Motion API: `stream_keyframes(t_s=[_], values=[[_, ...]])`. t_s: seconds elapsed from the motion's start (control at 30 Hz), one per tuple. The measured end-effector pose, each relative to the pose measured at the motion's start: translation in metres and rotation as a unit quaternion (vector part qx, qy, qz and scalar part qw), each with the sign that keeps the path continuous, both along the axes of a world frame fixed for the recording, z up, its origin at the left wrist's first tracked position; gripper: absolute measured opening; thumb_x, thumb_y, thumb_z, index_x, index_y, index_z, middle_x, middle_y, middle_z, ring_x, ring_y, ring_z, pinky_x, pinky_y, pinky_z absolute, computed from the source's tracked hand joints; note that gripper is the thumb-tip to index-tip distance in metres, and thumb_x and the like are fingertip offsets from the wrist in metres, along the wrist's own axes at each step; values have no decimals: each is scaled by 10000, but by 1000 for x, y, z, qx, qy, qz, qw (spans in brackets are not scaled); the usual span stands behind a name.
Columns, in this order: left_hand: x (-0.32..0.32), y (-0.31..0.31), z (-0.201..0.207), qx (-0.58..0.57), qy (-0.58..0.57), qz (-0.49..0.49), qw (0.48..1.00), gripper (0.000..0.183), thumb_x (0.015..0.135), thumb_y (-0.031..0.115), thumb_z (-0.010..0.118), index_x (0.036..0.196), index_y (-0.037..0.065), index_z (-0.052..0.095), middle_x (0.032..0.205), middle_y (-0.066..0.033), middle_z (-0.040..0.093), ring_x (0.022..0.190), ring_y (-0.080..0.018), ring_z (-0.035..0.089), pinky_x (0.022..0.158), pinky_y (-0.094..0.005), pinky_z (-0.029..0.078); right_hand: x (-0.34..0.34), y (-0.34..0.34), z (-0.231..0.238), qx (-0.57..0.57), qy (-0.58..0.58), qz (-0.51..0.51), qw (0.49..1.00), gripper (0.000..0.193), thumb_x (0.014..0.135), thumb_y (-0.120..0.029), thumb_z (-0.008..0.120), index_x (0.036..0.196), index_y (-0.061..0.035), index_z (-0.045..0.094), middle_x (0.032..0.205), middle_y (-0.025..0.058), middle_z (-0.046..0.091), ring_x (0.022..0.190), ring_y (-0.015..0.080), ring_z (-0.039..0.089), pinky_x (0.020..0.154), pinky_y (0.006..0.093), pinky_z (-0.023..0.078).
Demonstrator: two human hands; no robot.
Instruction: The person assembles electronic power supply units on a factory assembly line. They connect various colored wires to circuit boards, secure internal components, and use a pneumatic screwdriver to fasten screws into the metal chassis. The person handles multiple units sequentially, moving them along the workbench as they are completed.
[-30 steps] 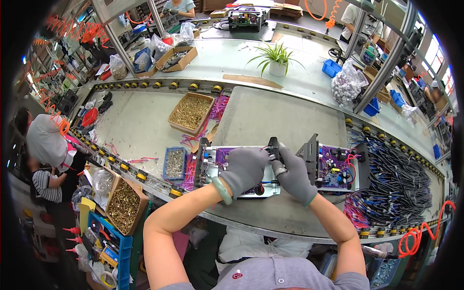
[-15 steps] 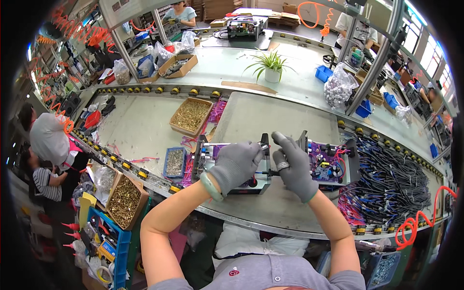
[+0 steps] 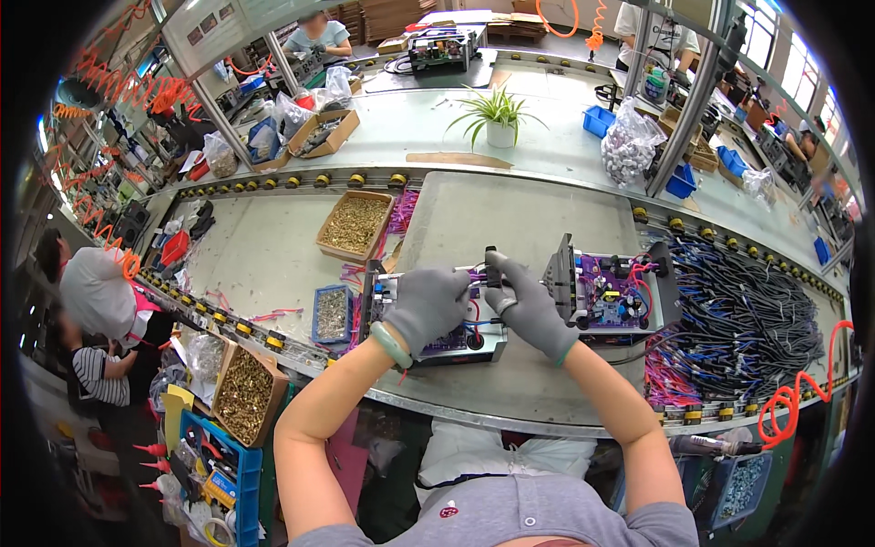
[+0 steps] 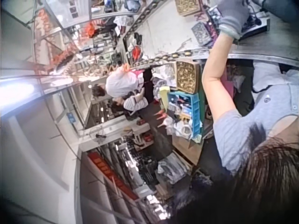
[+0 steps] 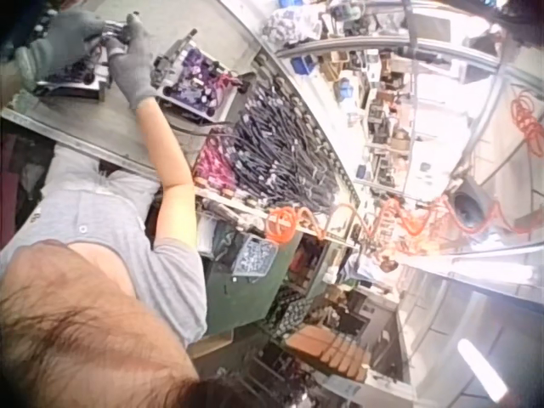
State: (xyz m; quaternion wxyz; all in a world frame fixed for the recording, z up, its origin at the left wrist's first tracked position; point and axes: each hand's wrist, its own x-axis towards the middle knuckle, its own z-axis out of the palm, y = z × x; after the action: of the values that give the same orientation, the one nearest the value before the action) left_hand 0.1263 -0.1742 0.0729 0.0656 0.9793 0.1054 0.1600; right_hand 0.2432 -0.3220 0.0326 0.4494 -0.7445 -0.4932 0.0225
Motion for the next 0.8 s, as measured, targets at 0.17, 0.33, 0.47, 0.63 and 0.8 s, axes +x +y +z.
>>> stream_keyframes(t_s=[0.17,0.33,0.47,0.63,0.8], values=[[4,1,-13,-45,-20,10,999,128,806,215,643,736,108,642,706,-84,629,657,-313,633,610,-440,489,2,2,-5,-95,109,-22,989,597,880,-218,612,1407,-23,409,1153,240,620,1034,396,624,891,443,492],[10,3,-11,-28,0,-13,1000,129,799,211,647,736,99,632,692,-93,621,650,-323,630,594,-450,482,6,1,-9,-94,36,-19,995,586,886,-231,583,1385,31,421,1094,252,629,946,401,644,818,465,508],[10,2,-4,-7,39,-6,999,135,794,201,646,727,87,622,693,-108,618,649,-328,630,586,-454,481,6,-2,-9,-95,9,-11,995,573,884,-220,577,1371,45,433,1000,245,639,833,394,656,743,472,520],[17,7,-14,29,27,-42,998,126,760,187,663,731,77,610,696,-112,622,643,-336,629,586,-452,485,0,7,-15,-66,7,-11,998,541,871,-176,569,1329,86,447,982,223,639,779,373,659,675,456,522],[34,0,-18,64,7,-105,992,127,723,177,685,764,89,602,701,-90,609,670,-312,623,618,-421,491,6,-1,-10,-31,21,-41,998,417,856,-192,611,1201,28,532,991,214,640,786,381,657,678,462,519]])
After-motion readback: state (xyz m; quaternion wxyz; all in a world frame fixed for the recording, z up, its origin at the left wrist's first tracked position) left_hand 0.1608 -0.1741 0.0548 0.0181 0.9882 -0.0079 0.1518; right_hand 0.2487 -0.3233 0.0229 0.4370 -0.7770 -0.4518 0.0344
